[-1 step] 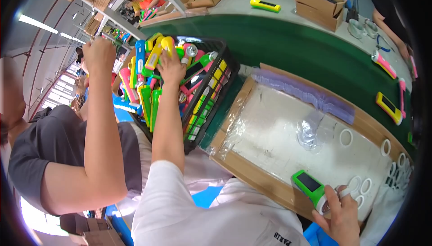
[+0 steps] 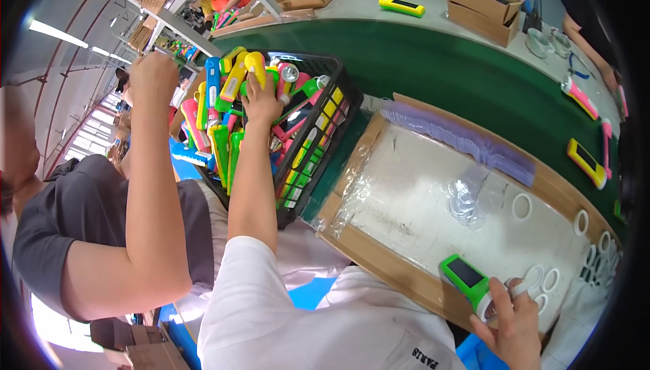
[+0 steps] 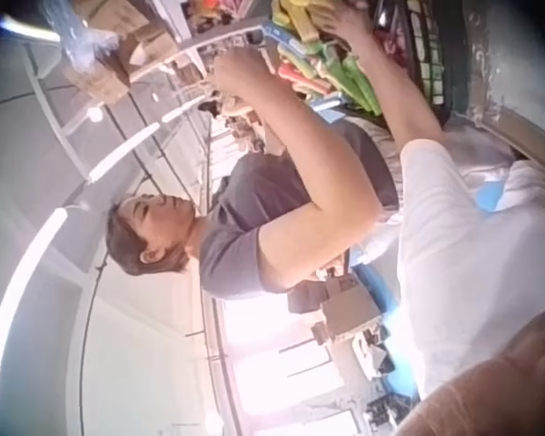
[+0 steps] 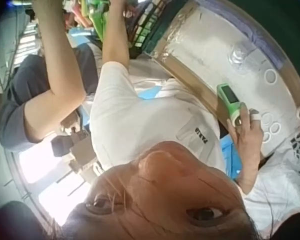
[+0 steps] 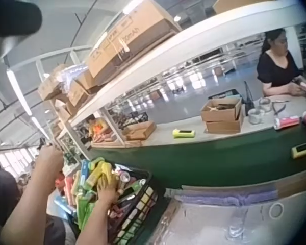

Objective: Assembling the lens and front retaining ring onto the bodies of flashlights on a production line.

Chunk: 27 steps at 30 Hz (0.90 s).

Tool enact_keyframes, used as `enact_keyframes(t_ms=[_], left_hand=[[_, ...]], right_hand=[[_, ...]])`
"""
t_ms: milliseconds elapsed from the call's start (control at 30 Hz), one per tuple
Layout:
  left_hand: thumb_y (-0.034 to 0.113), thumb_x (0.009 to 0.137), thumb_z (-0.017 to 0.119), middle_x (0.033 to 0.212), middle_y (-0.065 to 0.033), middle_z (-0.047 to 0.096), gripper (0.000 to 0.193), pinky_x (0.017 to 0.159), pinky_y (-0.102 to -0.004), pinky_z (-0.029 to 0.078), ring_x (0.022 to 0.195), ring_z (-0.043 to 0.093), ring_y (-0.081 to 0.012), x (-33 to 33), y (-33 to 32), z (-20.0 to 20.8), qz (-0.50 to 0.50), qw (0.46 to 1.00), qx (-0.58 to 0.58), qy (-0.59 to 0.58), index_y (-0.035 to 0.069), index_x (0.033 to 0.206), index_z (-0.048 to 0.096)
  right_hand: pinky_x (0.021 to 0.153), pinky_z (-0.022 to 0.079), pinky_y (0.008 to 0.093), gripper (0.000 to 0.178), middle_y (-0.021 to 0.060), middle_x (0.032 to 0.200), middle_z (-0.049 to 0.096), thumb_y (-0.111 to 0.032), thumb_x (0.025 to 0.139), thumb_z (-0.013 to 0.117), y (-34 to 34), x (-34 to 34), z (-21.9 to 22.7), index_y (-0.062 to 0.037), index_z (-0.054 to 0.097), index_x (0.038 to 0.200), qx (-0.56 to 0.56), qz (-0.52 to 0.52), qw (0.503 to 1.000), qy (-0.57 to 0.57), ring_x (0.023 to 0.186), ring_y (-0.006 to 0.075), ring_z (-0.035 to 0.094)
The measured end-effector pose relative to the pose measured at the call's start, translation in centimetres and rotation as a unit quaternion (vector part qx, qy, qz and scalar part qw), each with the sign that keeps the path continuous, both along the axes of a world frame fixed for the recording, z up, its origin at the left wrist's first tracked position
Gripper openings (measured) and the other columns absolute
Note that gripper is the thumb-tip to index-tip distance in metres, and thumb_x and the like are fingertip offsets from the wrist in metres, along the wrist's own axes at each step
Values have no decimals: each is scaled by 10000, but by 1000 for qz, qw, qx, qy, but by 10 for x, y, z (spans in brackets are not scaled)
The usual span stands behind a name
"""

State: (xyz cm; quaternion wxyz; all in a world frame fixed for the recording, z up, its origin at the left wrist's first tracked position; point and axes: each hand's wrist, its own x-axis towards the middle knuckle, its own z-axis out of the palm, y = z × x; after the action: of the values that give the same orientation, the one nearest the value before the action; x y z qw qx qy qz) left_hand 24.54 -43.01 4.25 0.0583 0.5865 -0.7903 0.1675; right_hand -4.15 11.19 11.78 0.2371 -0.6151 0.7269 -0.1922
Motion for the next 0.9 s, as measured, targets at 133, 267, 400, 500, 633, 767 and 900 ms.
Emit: enact_keyframes(t_ms=[133,267,400,500,633,767,900], left_hand=[[384,823,658,1524,-233,192,804,1100,-606,198,1420,188,-397,8,2,-7,-41,979,-177,87,215,1493,247],[386,799,676,1548,-220,108,869,1098,-595,215,1420,176,-404,1,-13,-8,-42,990,-119,63,217,1506,202],[401,817,645,1547,-247,90,612,1097,-560,251,1403,215,-414,-15,10,13,34,997,37,-56,195,1369,478],[331,817,681,1461,-283,293,510,1073,-482,328,1323,358,-425,-50,45,29,-143,984,-91,52,129,1273,572],[125,764,752,1323,-141,521,504,942,-368,462,1172,552,-279,-120,212,48,-450,784,253,345,64,1229,568],[236,721,786,1433,-233,373,958,1077,-438,332,1313,385,-375,-148,339,7,-613,604,430,273,95,1489,231],[138,726,705,1311,-254,488,887,999,-462,388,1208,469,-425,-180,399,-58,-530,576,521,340,61,1478,241]], right_hand=[[639,536,415,552,233,1102,562,-181,785,755,1,0,-1,-48,529,1271,-32,21,999,23,823,396,624],[630,539,408,567,232,1112,553,-183,773,767,-2,-1,-2,-27,529,1263,-47,2,999,25,841,384,627],[711,536,366,473,181,1122,570,-219,828,724,4,1,-2,-8,551,1215,-28,3,998,59,901,321,628],[772,453,451,810,266,1181,525,-292,671,810,18,4,-11,19,450,1326,2,2,994,107,947,421,551],[745,459,427,791,244,1168,528,-282,687,801,11,-5,-34,11,460,1338,-40,-3,990,136,884,370,579],[572,479,402,753,232,1024,524,-366,728,754,4,-7,-34,62,472,1278,-80,-37,994,66,704,322,593],[538,505,355,665,212,1019,555,-355,759,737,-1,-10,-41,17,501,1257,-126,-136,982,19,662,312,625]])
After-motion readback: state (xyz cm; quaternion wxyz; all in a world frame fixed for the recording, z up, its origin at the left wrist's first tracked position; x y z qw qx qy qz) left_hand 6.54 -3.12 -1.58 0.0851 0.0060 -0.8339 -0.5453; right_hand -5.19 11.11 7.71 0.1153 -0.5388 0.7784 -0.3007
